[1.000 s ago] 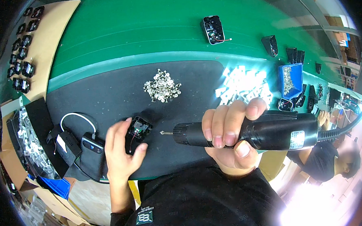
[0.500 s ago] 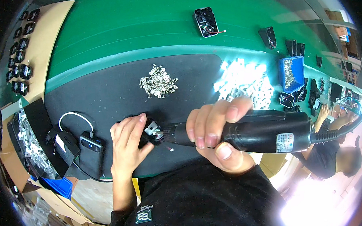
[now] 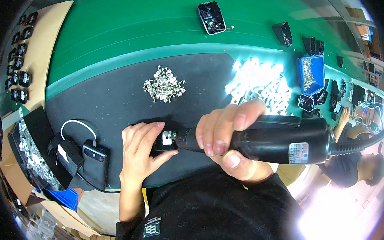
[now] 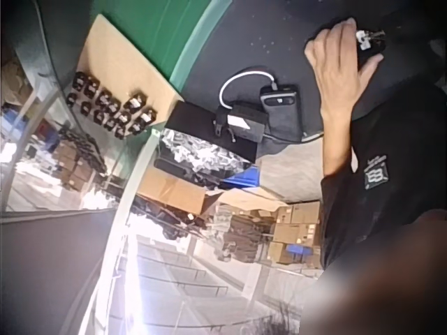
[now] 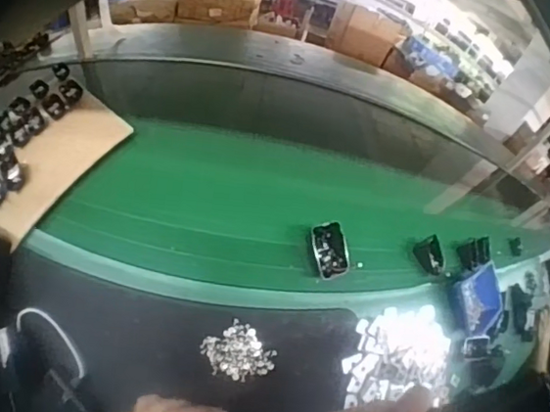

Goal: The person uses a handheld electric screwdriver to fasten screws into small black electronic enclosures. They pick up each unit, drive screws into the casing, and place the finished unit on a cardboard sheet to the left. The workspace is organized with piles of screws and metal brackets.

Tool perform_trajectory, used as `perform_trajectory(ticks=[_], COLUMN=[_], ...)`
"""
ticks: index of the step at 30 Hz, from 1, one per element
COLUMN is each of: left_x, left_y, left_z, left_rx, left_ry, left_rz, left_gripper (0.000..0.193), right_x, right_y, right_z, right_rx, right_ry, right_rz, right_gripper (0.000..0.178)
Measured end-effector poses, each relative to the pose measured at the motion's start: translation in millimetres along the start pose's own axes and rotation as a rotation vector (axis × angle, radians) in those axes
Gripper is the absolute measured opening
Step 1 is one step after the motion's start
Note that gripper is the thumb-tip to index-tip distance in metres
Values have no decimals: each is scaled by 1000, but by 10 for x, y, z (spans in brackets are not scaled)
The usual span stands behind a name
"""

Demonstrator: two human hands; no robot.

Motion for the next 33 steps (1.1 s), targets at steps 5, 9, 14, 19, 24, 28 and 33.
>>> perform_trajectory(ticks=[5,9,14,19,24,28,33], left_x=[32,61,39,72,125,136,146], left_y=[22,11,29,23,16,24,8], left_z=[13,4,18,22,27,48,21], left_rx=[-25,-21,-9,-40,-53,-81,-70], left_ry=[-3,0,-14,-68,-123,-103,-76], left_rz=[-20,-32,-36,-6,1,31,61], left_gripper=[57,57,57,52,52,52,50], right_x=[-36,-15,-30,-32,11,27,75], right_y=[-37,-31,-59,69,122,67,15], right_z=[-33,-31,-95,-105,-108,-152,-208], right_rx=[-37,-51,-68,-111,-175,-104,-21], right_ry=[2,3,-3,-41,-55,2,61], right_rz=[60,86,119,206,183,169,250], right_gripper=[42,42,41,34,32,32,36])
Point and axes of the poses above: each hand's wrist, its own x-axis towards the middle knuckle, its own y-axis out of the palm, z = x × y, the point moved 6 cm from there along x, towards the middle knuckle, and after that the axes turned 11 degrees about x, right-handed, at the moved point
